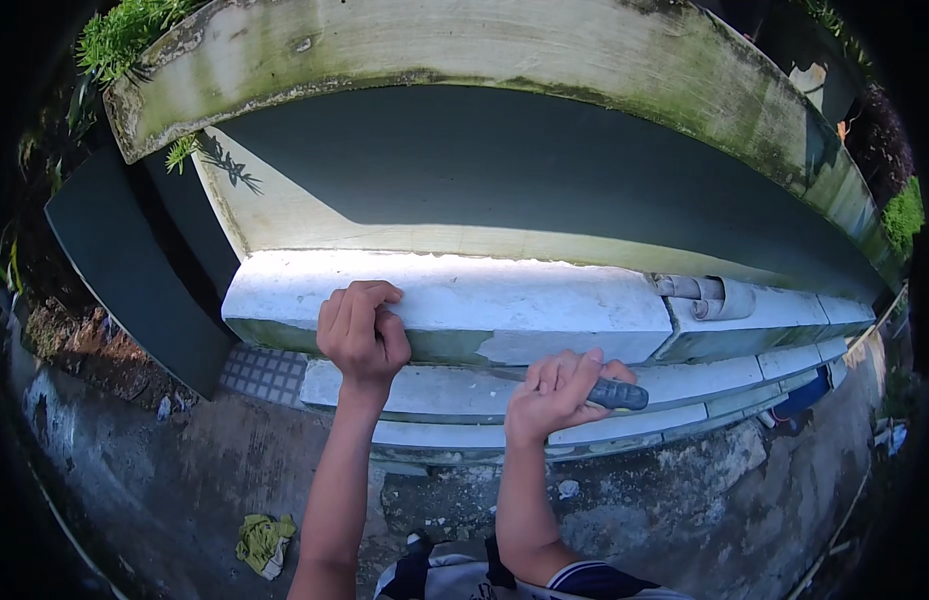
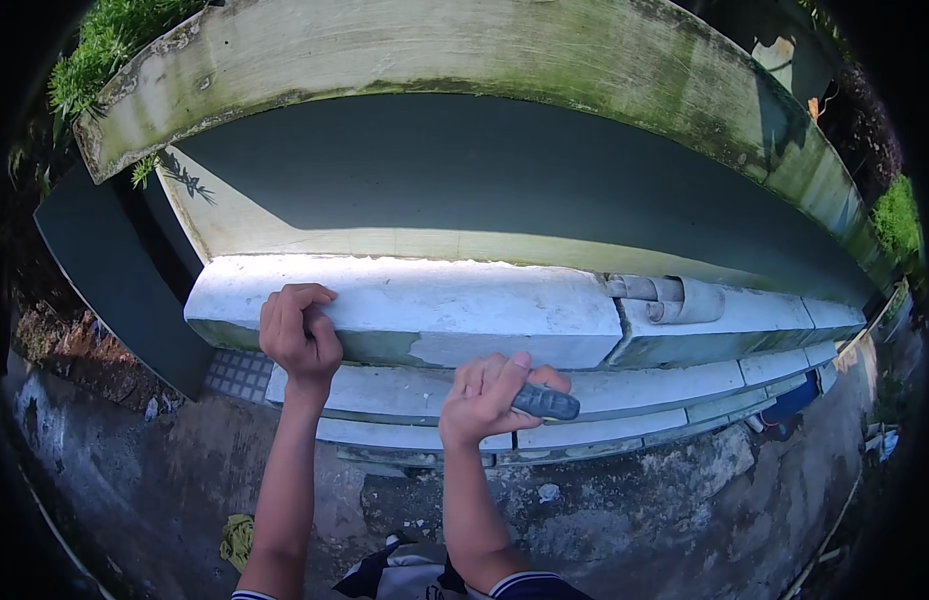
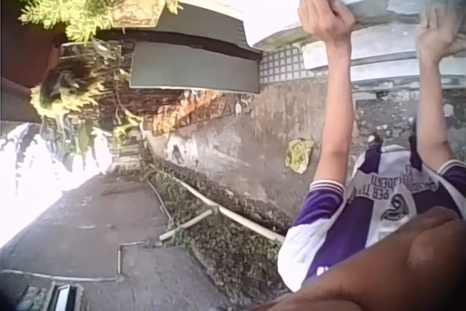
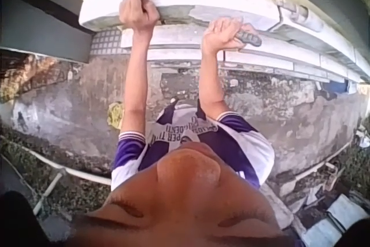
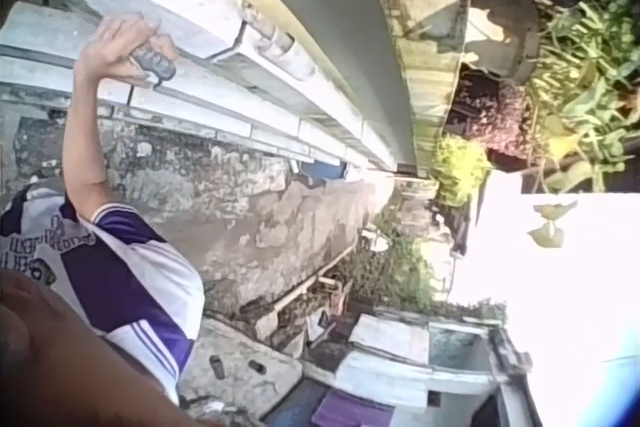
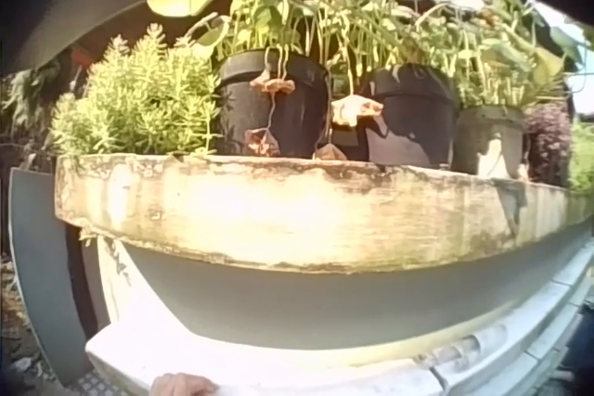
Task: Using a knife to scrape old paint or residue from an exterior wall ledge.
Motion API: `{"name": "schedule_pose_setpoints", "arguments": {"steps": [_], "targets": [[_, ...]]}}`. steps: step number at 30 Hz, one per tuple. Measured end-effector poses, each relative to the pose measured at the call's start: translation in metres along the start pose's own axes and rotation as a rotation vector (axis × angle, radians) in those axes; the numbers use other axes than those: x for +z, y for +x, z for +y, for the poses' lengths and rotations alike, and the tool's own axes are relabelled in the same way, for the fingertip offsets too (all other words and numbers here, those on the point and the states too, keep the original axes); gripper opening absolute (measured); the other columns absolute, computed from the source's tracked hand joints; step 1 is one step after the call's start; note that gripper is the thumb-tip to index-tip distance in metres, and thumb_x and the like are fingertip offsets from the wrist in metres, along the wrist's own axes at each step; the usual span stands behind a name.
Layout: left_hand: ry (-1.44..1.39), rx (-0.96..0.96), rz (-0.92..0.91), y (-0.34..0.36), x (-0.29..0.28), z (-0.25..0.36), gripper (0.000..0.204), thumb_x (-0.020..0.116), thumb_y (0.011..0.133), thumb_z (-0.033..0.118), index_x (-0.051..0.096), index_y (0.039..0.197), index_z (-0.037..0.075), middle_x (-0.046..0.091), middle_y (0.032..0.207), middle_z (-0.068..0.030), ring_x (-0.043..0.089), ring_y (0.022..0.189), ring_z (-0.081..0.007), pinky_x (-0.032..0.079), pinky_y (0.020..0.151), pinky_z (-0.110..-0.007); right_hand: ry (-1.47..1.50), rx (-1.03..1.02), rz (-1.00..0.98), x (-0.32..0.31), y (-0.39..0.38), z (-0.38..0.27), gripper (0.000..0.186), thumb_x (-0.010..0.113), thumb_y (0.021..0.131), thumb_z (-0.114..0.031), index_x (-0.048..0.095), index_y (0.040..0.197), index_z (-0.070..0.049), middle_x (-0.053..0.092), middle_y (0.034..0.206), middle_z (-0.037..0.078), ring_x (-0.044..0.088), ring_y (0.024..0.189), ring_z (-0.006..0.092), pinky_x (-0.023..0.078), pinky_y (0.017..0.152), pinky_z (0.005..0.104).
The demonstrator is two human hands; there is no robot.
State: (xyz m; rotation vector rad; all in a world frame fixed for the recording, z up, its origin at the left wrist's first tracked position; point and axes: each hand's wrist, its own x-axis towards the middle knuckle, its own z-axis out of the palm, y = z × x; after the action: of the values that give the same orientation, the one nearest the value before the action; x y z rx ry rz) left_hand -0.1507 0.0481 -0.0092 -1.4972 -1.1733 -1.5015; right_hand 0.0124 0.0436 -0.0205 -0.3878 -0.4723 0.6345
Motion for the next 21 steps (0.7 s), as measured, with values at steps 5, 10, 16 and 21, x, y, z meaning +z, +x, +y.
{"name": "schedule_pose_setpoints", "arguments": {"steps": [5,10,16,21], "targets": [[-0.017,0.008,-0.004,-0.003,0.005,-0.008,0.017,0.054,0.069,-0.001,0.062,0.080,0.009,0.066,0.075,-0.0026,0.054,0.060,-0.0199,0.037,0.059,-0.033,0.023,-0.138,-0.046,-0.026,-0.005,-0.009,0.017,0.052,0.103,-0.011,0.037,0.105,-0.019,0.024,0.055,-0.007,0.027,0.038,0.0031,0.024,0.032,0.0197],[-0.021,0.019,0.007,0.000,0.004,-0.002,0.016,0.054,0.069,-0.001,0.062,0.080,0.009,0.066,0.074,-0.0023,0.054,0.061,-0.0196,0.037,0.058,-0.033,-0.073,-0.350,0.001,-0.025,0.017,-0.016,0.014,0.049,0.104,-0.009,0.042,0.108,-0.020,0.024,0.054,-0.007,0.026,0.039,0.0019,0.024,0.032,0.0183],[-0.020,0.022,-0.001,-0.002,0.002,-0.007,0.017,0.054,0.069,-0.001,0.062,0.080,0.009,0.066,0.074,-0.0024,0.054,0.060,-0.0197,0.037,0.059,-0.033,0.068,-0.211,0.042,-0.034,0.023,-0.031,0.012,0.049,0.104,-0.011,0.043,0.106,-0.021,0.028,0.053,-0.008,0.026,0.039,0.0015,0.025,0.032,0.0185],[-0.004,0.032,0.016,0.001,0.001,-0.003,0.018,0.054,0.069,-0.001,0.062,0.080,0.009,0.066,0.075,-0.0024,0.053,0.060,-0.0195,0.036,0.059,-0.033,-0.045,-0.134,0.076,-0.022,-0.002,0.007,0.014,0.054,0.103,-0.014,0.041,0.104,-0.021,0.026,0.055,-0.007,0.026,0.039,0.0027,0.024,0.033,0.0197]]}}
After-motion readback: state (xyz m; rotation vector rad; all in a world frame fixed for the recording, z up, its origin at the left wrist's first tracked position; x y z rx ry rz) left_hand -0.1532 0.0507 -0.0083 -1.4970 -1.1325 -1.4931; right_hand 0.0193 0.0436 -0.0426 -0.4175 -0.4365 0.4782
